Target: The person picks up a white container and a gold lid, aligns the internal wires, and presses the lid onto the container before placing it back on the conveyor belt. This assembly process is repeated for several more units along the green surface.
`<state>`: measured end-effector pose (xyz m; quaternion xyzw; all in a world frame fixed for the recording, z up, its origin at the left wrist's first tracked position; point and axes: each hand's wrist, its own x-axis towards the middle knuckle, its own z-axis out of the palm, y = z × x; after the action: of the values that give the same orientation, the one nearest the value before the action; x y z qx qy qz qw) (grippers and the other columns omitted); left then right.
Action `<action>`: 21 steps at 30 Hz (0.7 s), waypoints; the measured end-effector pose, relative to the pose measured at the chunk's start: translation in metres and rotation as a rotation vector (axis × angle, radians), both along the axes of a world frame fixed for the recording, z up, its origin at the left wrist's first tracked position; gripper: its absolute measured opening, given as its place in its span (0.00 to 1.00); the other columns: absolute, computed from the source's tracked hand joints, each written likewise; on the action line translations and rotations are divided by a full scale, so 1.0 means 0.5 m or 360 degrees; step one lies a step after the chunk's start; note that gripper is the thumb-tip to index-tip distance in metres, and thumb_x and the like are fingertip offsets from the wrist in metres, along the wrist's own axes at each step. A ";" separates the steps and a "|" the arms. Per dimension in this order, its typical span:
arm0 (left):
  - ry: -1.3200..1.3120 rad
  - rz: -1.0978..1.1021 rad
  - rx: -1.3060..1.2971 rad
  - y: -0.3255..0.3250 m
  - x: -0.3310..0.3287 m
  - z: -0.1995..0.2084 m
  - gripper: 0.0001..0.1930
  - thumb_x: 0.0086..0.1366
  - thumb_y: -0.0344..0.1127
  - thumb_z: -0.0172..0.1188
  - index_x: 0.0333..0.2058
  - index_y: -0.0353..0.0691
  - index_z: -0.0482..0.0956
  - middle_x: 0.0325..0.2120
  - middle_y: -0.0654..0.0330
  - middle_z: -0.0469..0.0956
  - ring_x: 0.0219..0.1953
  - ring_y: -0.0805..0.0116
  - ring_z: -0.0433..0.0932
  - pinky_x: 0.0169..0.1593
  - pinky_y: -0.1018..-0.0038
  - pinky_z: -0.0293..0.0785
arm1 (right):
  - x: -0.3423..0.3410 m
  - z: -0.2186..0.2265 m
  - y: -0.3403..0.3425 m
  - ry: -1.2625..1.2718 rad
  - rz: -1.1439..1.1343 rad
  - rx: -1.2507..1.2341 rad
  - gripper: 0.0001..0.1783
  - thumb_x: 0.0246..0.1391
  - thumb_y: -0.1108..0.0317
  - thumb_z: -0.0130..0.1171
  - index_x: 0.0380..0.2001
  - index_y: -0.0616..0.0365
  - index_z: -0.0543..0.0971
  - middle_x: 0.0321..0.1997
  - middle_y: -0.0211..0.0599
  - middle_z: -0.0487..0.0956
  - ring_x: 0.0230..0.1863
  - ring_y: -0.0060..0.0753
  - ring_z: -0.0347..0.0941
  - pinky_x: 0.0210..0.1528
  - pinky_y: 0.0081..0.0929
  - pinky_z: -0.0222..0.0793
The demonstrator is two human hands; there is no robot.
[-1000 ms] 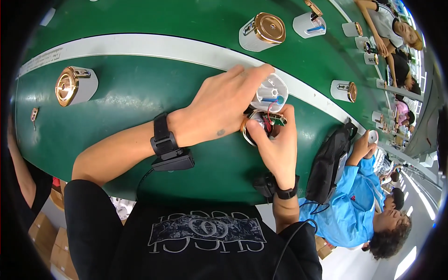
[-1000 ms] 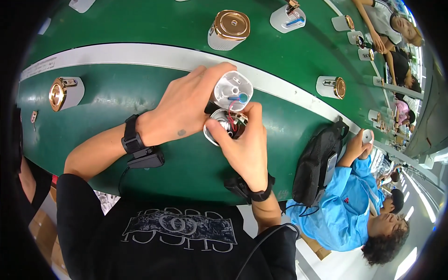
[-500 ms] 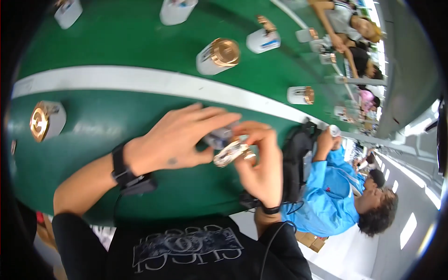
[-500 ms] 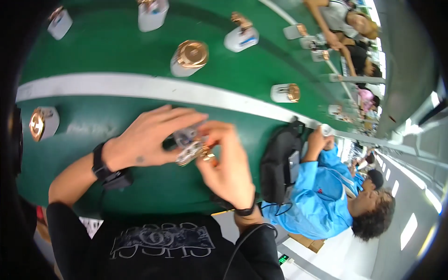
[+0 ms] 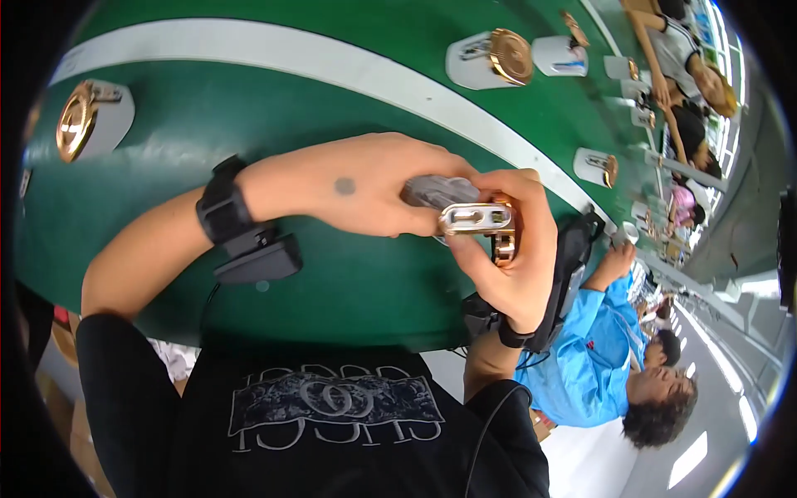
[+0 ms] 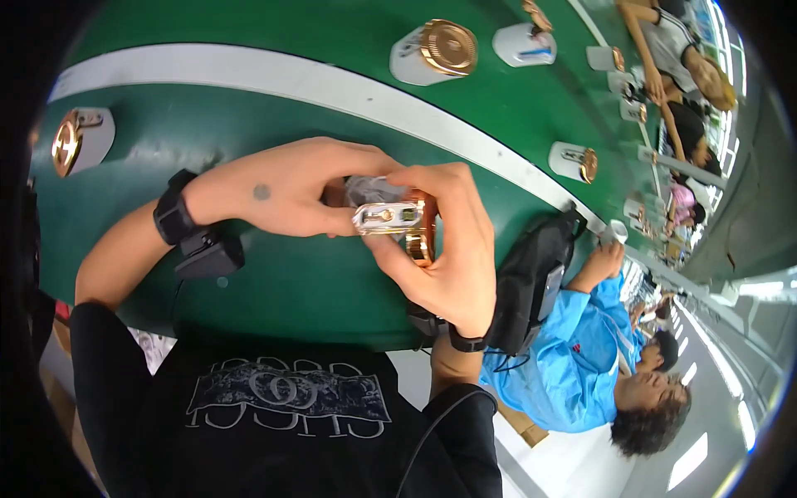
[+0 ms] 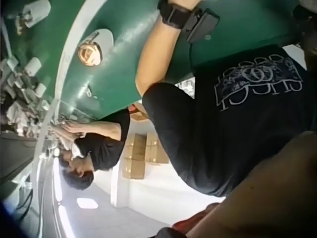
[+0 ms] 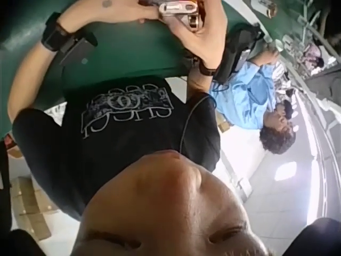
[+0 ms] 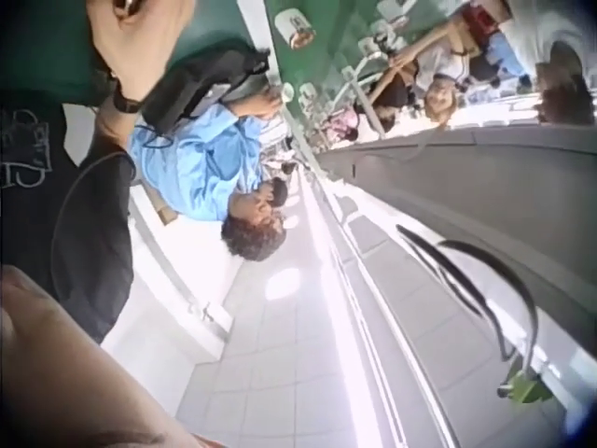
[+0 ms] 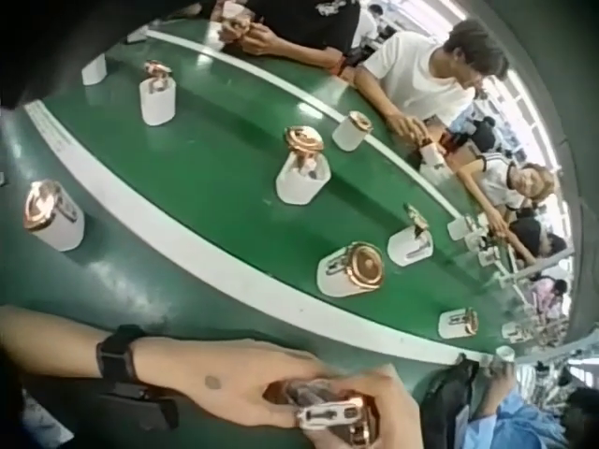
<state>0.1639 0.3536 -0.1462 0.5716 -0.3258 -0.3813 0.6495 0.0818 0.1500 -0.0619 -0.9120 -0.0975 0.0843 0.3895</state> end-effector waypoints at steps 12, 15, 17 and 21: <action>-0.0084 -0.0195 0.0164 0.025 0.001 0.012 0.21 0.65 0.37 0.63 0.55 0.38 0.75 0.36 0.53 0.83 0.32 0.61 0.82 0.37 0.65 0.76 | -0.035 -0.048 0.029 -0.0526 -0.0260 -0.0194 0.25 0.59 0.58 0.66 0.50 0.67 0.74 0.45 0.43 0.74 0.42 0.32 0.73 0.47 0.28 0.71; -0.0148 -0.0163 0.0127 0.026 0.001 0.005 0.22 0.65 0.39 0.65 0.55 0.38 0.75 0.36 0.54 0.83 0.32 0.60 0.82 0.37 0.65 0.77 | -0.042 -0.051 0.031 -0.0609 -0.0237 -0.0251 0.24 0.59 0.60 0.66 0.50 0.67 0.74 0.45 0.44 0.75 0.43 0.33 0.73 0.47 0.29 0.71; -0.0249 -0.0159 0.0134 0.032 0.001 0.010 0.23 0.63 0.40 0.67 0.54 0.38 0.75 0.36 0.54 0.83 0.33 0.59 0.83 0.38 0.64 0.77 | -0.043 -0.053 0.035 -0.0637 -0.0233 -0.0287 0.23 0.59 0.61 0.65 0.50 0.67 0.74 0.45 0.44 0.75 0.43 0.34 0.73 0.47 0.29 0.72; -0.0270 -0.0131 0.0133 0.028 -0.003 0.001 0.27 0.59 0.46 0.70 0.52 0.36 0.77 0.34 0.50 0.84 0.36 0.52 0.83 0.40 0.60 0.77 | -0.031 -0.058 0.054 -0.0684 -0.0213 -0.0301 0.22 0.59 0.63 0.65 0.50 0.67 0.74 0.45 0.45 0.77 0.43 0.34 0.74 0.47 0.28 0.71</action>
<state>0.1623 0.3677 -0.1457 0.6144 -0.3866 -0.3711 0.5790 0.0663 0.1769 -0.0910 -0.9457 -0.1091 -0.1289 0.2776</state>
